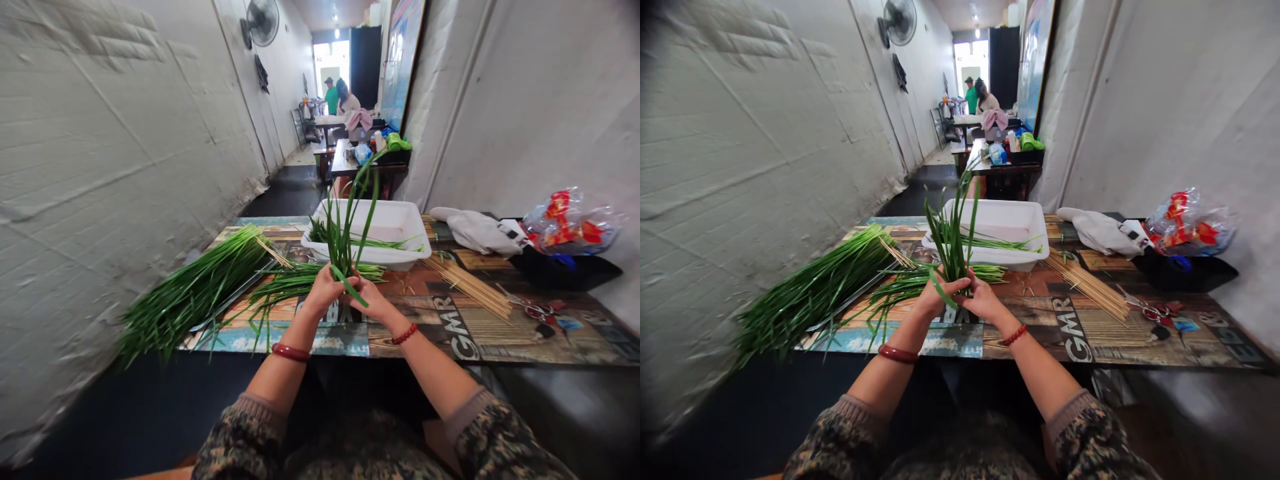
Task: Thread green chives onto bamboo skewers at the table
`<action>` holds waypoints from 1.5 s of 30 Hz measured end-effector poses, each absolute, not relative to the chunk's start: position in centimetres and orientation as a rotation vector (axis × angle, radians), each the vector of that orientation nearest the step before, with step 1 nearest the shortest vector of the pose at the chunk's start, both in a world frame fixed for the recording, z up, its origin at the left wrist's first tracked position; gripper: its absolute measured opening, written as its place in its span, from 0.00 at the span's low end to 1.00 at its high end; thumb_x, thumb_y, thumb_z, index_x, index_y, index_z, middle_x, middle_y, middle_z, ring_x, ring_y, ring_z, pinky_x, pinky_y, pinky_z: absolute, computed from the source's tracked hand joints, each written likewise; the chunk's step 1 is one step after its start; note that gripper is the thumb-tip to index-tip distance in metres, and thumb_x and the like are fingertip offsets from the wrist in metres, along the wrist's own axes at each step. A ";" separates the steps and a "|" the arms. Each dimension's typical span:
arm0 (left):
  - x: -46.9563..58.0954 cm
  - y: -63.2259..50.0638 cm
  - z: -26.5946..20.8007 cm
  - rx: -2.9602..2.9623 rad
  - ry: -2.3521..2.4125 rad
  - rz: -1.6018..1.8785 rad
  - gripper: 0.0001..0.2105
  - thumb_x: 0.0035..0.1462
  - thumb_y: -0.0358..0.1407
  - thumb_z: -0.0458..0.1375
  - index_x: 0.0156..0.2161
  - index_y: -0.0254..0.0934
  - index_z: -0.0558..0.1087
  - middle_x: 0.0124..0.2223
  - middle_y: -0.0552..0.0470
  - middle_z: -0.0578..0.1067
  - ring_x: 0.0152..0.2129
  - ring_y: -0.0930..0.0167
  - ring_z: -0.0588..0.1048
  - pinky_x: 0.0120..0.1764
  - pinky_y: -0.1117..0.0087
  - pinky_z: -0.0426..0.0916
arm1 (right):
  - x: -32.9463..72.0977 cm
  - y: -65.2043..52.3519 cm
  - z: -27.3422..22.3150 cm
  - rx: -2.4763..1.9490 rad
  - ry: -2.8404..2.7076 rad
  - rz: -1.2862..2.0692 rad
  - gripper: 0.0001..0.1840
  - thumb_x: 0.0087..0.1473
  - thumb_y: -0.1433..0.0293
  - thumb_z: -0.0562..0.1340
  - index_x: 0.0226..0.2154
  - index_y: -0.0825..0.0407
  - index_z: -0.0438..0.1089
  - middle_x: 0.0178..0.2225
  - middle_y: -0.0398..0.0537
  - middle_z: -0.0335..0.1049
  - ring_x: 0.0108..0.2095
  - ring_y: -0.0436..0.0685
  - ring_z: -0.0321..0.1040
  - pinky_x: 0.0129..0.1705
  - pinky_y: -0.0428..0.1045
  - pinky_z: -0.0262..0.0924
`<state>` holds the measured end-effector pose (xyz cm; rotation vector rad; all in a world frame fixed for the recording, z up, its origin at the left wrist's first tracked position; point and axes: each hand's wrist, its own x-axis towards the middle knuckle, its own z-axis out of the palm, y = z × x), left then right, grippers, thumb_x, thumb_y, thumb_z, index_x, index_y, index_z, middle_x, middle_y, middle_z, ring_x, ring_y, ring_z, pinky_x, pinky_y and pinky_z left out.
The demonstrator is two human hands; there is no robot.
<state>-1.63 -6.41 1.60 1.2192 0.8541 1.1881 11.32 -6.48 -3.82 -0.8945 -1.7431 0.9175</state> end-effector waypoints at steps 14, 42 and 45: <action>-2.2 -7.3 1.7 1.135 0.842 1.291 0.22 0.43 0.32 0.68 0.45 0.34 0.72 0.35 0.51 0.79 0.37 0.67 0.77 0.45 0.65 0.69 | 9.9 -7.4 -3.2 -1.027 -1.961 0.545 0.24 0.59 0.73 0.55 0.58 0.53 0.62 0.51 0.56 0.71 0.51 0.62 0.69 0.54 0.58 0.63; -5.9 -10.2 -2.0 0.634 1.044 1.448 0.26 0.50 0.38 0.65 0.49 0.40 0.57 0.34 0.53 0.77 0.25 0.73 0.77 0.33 0.70 0.71 | 16.4 -4.3 -1.5 -1.185 -2.235 0.054 0.20 0.59 0.74 0.59 0.54 0.53 0.65 0.50 0.57 0.69 0.51 0.61 0.65 0.51 0.57 0.61; -7.1 -9.7 -0.8 0.623 1.020 1.637 0.28 0.53 0.36 0.62 0.54 0.44 0.52 0.40 0.52 0.76 0.31 0.73 0.79 0.37 0.70 0.71 | 18.5 -4.5 -1.3 -1.175 -2.043 0.104 0.16 0.62 0.72 0.54 0.51 0.53 0.67 0.47 0.55 0.72 0.47 0.59 0.69 0.49 0.55 0.64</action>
